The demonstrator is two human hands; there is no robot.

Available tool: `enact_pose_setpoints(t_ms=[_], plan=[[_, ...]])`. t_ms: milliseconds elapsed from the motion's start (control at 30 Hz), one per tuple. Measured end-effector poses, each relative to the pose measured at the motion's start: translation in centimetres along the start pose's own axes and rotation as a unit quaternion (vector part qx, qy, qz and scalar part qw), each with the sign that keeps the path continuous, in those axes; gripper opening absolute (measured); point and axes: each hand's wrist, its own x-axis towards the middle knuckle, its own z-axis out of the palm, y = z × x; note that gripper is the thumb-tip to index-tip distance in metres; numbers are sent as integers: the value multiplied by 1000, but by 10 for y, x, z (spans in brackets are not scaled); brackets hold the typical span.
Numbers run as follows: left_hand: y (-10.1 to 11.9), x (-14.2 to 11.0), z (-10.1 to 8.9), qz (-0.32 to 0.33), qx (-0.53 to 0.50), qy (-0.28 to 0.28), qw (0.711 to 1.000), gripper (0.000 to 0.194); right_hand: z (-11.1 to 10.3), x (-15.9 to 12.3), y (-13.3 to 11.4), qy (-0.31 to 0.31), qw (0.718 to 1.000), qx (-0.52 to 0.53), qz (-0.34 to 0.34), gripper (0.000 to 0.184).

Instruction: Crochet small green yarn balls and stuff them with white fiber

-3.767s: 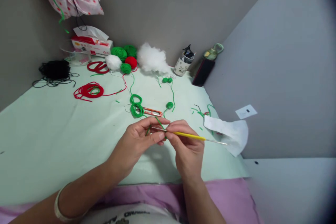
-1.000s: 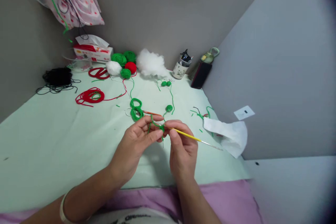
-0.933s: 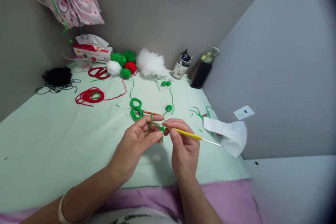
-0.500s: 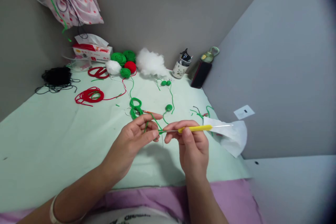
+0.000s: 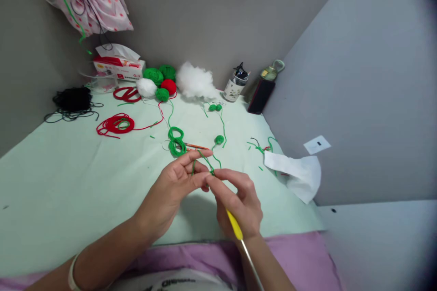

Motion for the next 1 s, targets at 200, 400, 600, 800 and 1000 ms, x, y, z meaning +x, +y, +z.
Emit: enact_pose_setpoints(t_ms=[200,400,600,800,1000], plan=[[3,2,-2,8,21,1,1000,35,-7,12,-3,23,989,118,82,35],[1,3,-8,20,66,-14,998,40,-11,15,-4,7,958,227,173,30],[6,2,-17,21,129,-6,991,42,-14,14,-8,8,936,277,218,31],[11,0,-20,31,146,-8,989,35,-18,18,-11,16,908,308,284,26],[10,2,-19,50,123,-15,991,35,-16,21,-7,33,835,437,331,22]])
